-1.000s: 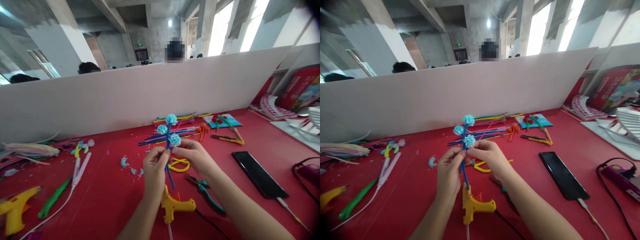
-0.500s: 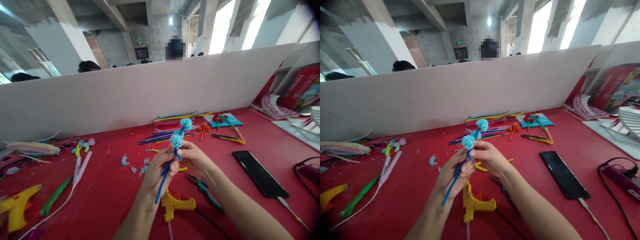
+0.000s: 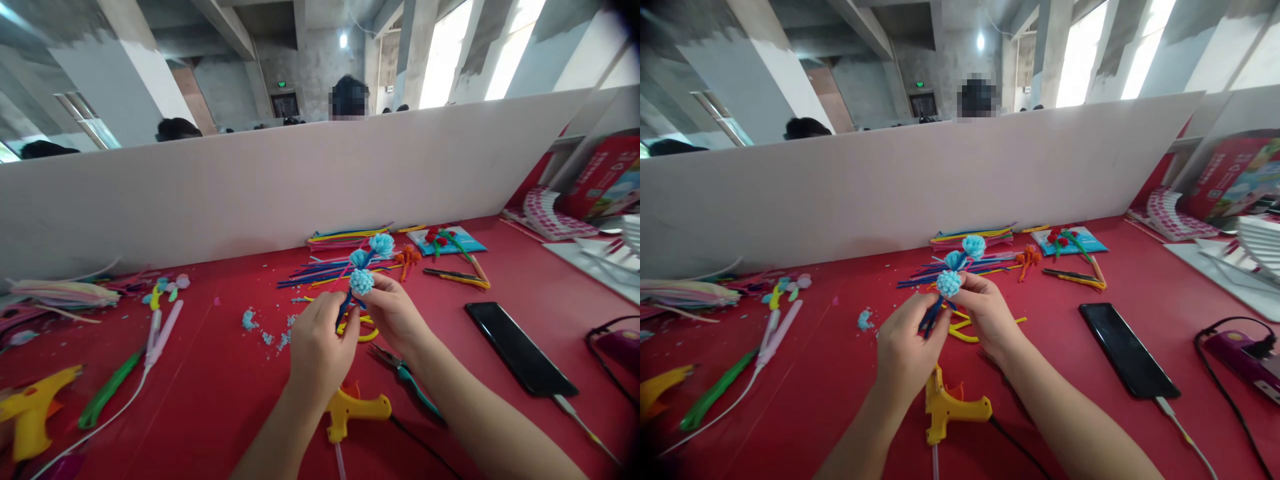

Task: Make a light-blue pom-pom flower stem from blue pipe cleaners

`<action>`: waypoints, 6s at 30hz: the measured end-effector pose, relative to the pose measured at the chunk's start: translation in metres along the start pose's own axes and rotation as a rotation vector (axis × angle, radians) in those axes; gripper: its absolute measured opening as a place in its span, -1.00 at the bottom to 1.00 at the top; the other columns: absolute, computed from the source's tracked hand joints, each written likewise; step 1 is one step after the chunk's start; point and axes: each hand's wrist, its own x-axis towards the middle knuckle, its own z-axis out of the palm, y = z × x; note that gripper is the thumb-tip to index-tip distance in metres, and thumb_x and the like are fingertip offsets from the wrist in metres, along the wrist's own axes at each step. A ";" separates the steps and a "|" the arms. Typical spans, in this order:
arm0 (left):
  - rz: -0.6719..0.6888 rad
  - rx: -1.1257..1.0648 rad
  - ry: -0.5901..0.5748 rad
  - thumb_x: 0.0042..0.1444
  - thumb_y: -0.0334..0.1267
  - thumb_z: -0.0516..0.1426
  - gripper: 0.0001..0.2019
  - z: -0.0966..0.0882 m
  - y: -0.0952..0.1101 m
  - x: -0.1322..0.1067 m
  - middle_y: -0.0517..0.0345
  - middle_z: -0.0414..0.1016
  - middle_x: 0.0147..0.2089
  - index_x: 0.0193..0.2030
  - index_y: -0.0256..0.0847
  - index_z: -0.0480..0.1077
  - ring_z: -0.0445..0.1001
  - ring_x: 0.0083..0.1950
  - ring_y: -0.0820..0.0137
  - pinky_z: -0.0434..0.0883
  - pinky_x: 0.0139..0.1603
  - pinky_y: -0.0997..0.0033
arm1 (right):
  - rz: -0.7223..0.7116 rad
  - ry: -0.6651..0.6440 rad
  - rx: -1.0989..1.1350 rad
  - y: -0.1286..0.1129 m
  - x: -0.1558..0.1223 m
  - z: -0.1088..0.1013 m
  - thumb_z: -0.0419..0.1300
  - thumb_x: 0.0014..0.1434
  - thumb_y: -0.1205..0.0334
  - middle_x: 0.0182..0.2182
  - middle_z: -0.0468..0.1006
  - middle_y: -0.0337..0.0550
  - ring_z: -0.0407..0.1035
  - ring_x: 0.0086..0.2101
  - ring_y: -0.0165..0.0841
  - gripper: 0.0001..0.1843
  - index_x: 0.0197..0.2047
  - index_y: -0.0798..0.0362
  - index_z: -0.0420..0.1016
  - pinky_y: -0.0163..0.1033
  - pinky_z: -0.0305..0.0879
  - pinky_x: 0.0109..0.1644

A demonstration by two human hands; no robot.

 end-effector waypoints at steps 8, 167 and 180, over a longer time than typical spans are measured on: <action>0.143 0.286 0.101 0.08 -0.37 0.10 -0.89 0.005 0.000 -0.006 0.05 0.47 -0.42 -0.22 -0.26 0.35 0.44 -0.41 0.30 0.29 -0.40 0.37 | 0.009 0.005 -0.013 0.001 -0.008 0.009 0.33 -0.11 0.38 -0.51 0.49 -0.31 0.28 -0.47 -0.48 -0.91 -0.52 0.07 0.49 -0.36 0.18 -0.31; -1.082 -1.935 -0.579 0.00 -0.37 0.12 -0.89 -0.011 0.006 0.011 0.23 0.18 -0.61 -0.50 -0.37 0.35 0.09 -0.66 0.68 0.12 -0.65 0.68 | 0.219 -0.058 0.115 0.000 -0.021 0.016 0.37 -0.12 0.23 -0.65 0.50 -0.28 0.41 -0.66 -0.40 -0.81 -0.45 0.10 0.47 -0.31 0.41 -0.57; -0.417 -0.414 0.108 0.17 -0.23 0.05 -0.89 0.017 -0.003 -0.006 0.15 0.42 -0.39 -0.31 -0.19 0.34 0.39 -0.38 0.43 0.35 -0.34 0.45 | 0.010 0.207 -0.052 0.015 -0.011 0.019 0.30 -0.02 0.17 -0.58 0.36 -0.34 0.22 -0.52 -0.51 -0.82 -0.48 0.08 0.43 -0.40 0.16 -0.41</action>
